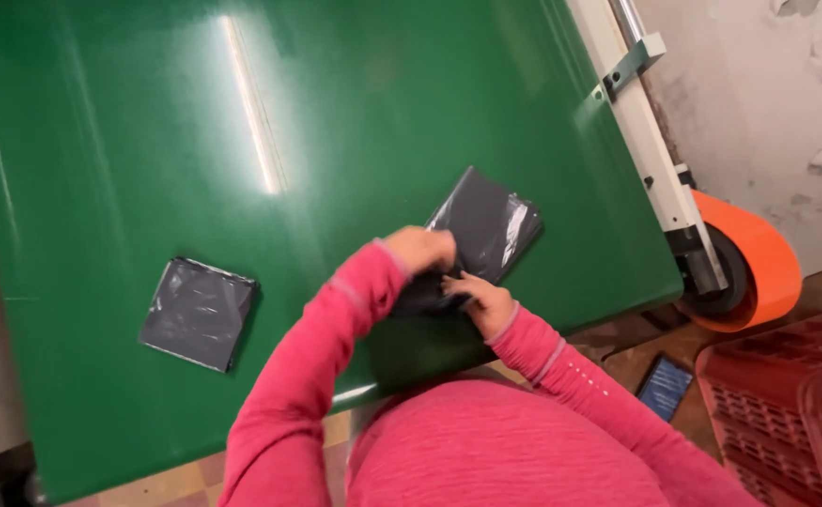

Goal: Folding black plastic bags on a conveyor belt and organizing them into a red plastic crate.

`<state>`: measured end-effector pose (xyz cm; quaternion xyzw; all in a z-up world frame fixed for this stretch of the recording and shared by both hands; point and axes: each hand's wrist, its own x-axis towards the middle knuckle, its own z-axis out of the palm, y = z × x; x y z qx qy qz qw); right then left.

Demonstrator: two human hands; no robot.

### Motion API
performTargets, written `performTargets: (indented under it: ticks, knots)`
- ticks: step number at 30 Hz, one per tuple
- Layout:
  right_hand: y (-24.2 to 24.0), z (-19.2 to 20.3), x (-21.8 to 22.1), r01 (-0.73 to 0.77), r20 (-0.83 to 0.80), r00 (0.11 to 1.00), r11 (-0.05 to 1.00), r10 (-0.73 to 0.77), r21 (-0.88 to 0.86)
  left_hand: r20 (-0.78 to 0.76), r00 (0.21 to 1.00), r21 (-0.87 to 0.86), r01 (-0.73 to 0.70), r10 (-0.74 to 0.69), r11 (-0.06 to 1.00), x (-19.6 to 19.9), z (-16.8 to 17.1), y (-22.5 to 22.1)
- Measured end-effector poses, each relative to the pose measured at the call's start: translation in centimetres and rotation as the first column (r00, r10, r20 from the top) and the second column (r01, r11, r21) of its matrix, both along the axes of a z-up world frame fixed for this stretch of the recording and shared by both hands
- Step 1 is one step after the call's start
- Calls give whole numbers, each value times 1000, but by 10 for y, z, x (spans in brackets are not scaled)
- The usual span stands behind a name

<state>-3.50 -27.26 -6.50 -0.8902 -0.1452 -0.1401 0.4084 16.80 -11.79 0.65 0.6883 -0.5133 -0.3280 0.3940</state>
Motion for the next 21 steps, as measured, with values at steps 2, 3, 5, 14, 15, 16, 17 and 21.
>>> performTargets:
  ticks: [2,3,5,14,15,16,17,21]
  knots:
    - [-4,22,4,542,-570,774,753,-275,373,-465,839,336,-128,283,933,44,-79,-34]
    - [-10,23,5,540,-571,773,759,-276,364,-471,836,330,-131,283,935,50,-84,-37]
    - [-25,26,10,787,-787,614,132,-68,603,-665,621,412,-158,415,897,65,-93,-44]
    - [-75,-47,-3,466,-461,885,-142,69,873,575,490,-36,-785,655,619,-31,26,-77]
    - [-71,-44,-12,479,-467,877,-121,116,870,574,459,-28,-816,678,577,-43,32,-64]
    - [-72,-40,-11,481,-479,876,23,-54,877,531,586,-22,-713,613,701,-47,40,-53]
    - [-73,-37,-8,483,-445,868,165,-223,860,486,697,-27,-591,527,806,-51,48,-43]
    - [39,56,47,297,-266,955,347,-134,889,402,703,-290,-510,587,810,-62,83,97]
